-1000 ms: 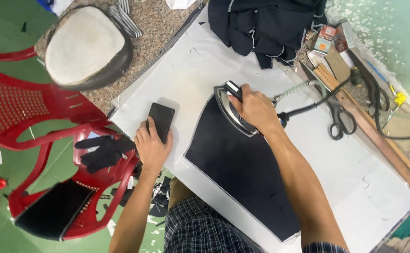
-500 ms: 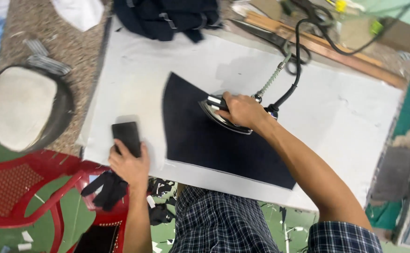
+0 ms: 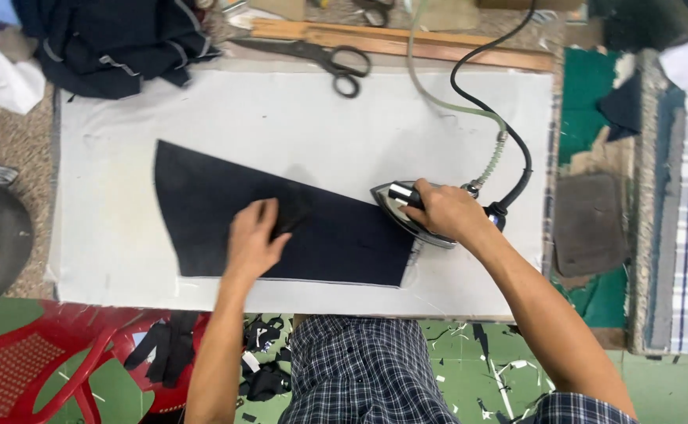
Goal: The person irons a piece of dark fabric on a white work table, smoothing it with their hands and using a steam iron. They then use scissors to trim the edges of the fabric and place the cut piece on a red chair.
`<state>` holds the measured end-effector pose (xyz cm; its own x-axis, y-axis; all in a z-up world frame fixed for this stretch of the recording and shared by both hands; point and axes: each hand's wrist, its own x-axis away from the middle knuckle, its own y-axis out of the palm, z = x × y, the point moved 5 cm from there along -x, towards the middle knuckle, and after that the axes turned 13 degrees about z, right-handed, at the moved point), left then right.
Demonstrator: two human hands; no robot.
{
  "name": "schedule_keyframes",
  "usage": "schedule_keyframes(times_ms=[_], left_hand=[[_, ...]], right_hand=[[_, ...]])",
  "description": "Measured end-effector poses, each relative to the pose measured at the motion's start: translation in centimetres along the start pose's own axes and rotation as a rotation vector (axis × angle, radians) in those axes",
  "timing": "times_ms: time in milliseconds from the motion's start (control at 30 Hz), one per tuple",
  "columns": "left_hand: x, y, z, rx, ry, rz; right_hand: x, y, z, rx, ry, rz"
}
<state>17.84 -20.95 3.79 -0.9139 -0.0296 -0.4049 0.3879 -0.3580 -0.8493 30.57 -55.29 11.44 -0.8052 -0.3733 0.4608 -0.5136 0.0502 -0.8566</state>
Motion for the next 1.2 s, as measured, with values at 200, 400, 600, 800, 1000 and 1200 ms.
schedule_keyframes(times_ms=[200, 400, 600, 800, 1000, 1200], left_hand=[[-2.7, 10.2, 14.9, 0.113, 0.372, -0.368], [-2.3, 12.8, 23.7, 0.151, 0.535, -0.553], [-3.8, 11.2, 19.4, 0.067, 0.499, -0.576], [-5.0, 6.9, 2.6, -0.12, 0.314, -0.339], [-2.4, 0.2, -13.6, -0.363, 0.008, -0.04], [-2.5, -2.0, -20.7, -0.375, -0.132, 0.038]], right_hand=[[3.3, 0.4, 9.6, -0.079, 0.213, 0.166], [3.9, 1.5, 15.3, -0.164, 0.44, 0.362], [3.8, 1.8, 16.0, -0.183, 0.449, 0.372], [3.6, 2.2, 16.9, -0.249, 0.439, 0.373], [2.9, 2.6, 17.7, -0.33, 0.423, 0.442], [1.7, -0.1, 4.6, -0.263, 0.443, 0.379]])
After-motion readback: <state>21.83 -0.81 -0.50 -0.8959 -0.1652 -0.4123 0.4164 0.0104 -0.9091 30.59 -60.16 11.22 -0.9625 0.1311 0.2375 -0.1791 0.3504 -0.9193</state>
